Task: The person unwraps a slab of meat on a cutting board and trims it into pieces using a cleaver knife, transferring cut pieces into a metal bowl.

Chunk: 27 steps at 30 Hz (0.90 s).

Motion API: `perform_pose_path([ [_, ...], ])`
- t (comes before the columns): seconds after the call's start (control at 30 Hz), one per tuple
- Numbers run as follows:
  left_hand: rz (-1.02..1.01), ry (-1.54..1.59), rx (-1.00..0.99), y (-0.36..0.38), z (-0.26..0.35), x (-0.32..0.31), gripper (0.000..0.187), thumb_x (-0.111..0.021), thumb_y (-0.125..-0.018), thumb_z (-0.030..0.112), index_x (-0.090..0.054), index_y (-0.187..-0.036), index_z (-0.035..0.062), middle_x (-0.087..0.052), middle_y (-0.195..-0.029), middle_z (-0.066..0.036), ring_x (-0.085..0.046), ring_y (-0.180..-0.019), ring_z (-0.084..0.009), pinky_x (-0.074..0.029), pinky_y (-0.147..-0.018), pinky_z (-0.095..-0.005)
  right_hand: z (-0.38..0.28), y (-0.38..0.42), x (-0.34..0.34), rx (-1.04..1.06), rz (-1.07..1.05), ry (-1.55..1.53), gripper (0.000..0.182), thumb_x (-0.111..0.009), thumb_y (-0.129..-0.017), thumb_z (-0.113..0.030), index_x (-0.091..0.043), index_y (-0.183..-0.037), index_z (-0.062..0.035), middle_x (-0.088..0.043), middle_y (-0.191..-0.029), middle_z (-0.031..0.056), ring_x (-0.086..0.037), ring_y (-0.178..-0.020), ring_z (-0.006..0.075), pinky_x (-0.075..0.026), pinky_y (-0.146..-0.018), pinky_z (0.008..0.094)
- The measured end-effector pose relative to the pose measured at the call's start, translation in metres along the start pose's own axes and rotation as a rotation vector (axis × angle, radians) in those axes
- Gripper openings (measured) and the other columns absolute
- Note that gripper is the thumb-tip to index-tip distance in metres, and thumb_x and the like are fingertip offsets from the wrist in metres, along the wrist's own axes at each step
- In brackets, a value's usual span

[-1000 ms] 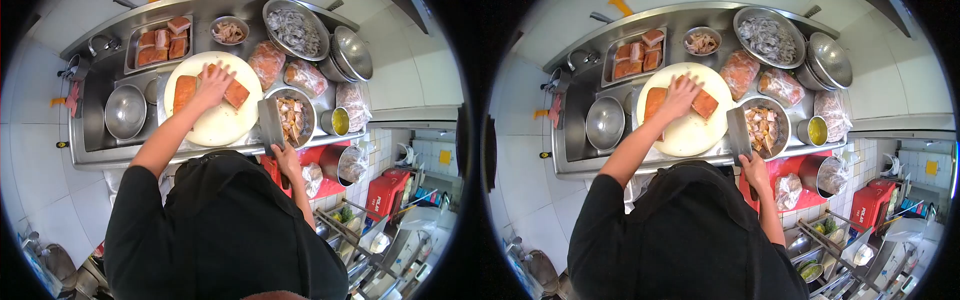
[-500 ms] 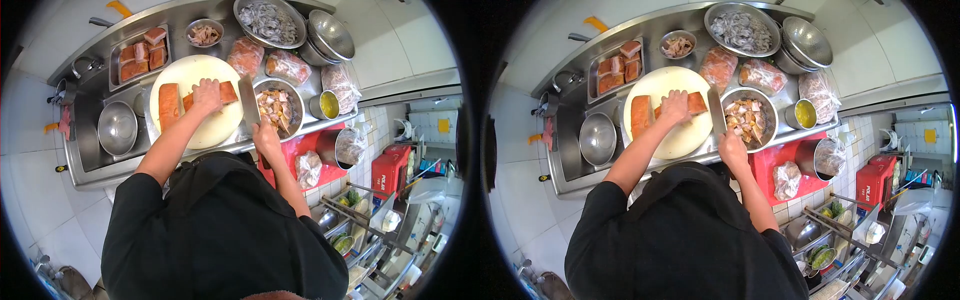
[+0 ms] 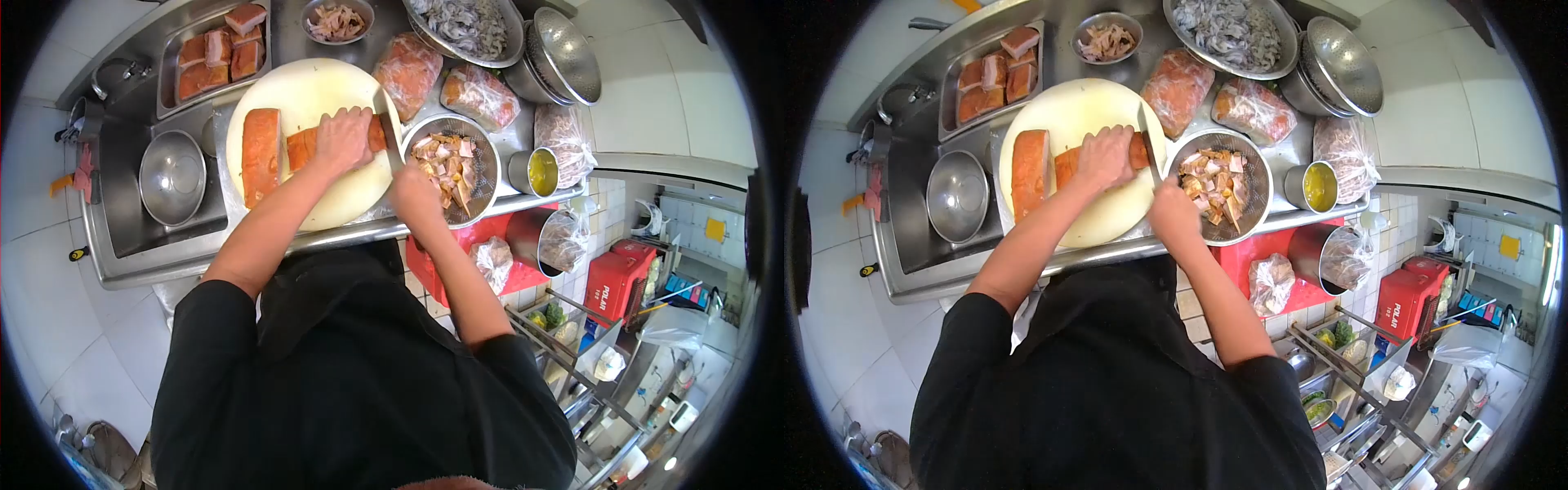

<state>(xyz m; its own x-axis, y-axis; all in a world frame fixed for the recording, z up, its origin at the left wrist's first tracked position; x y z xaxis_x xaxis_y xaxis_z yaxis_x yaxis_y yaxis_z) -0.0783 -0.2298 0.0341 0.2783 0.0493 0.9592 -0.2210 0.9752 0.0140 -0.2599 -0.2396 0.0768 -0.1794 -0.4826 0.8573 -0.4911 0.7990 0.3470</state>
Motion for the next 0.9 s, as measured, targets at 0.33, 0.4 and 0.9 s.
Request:
perform_pose_path([
  [0.33,-0.138,0.055,0.064,0.002,-0.002,0.018,0.051,-0.077,-0.071,0.022,-0.060,-0.116,0.0064,-0.068,-0.110,-0.015,-0.066,-0.106,-0.0322,-0.052,-0.089,-0.0489,-0.002,0.001,-0.012,-0.056,-0.007,0.016,0.024,-0.051,-0.093,-0.010,-0.053,-0.111,0.0059,-0.072,-0.093,0.0302,-0.073,-0.089,0.0460,-0.058,-0.081,0.0544],
  [0.4,-0.144,0.155,0.015,0.003,-0.008,0.025,0.075,-0.086,-0.066,0.030,-0.056,-0.129,0.0039,-0.065,-0.122,-0.019,-0.062,-0.117,-0.0354,-0.049,-0.099,-0.0474,0.019,0.028,-0.014,-0.090,-0.001,0.000,0.024,-0.051,-0.095,-0.013,-0.053,-0.111,0.0059,-0.072,-0.092,0.0307,-0.072,-0.089,0.0461,-0.057,-0.081,0.0556],
  [0.9,-0.216,0.359,0.443,0.050,-0.012,0.044,0.099,-0.080,-0.073,0.063,-0.048,-0.133,-0.0094,-0.063,-0.122,-0.032,-0.064,-0.117,-0.0415,-0.053,-0.097,-0.0465,0.088,0.071,-0.005,-0.279,0.136,-0.359,0.033,-0.061,-0.099,-0.024,-0.058,-0.112,0.0058,-0.067,-0.102,0.0359,-0.063,-0.100,0.0538,-0.049,-0.086,0.0587],
])
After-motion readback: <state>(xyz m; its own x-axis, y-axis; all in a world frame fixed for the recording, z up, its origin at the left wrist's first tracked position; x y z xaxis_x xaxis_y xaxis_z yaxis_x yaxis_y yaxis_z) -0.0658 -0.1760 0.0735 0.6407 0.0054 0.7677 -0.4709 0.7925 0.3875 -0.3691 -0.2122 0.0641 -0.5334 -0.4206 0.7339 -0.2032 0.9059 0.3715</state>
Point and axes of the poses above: each hand's wrist, its own y-axis away from the middle knuckle, its own x-axis out of the back of the hand, z = x × y, the point moved 1 cm from there along -y, towards the middle knuckle
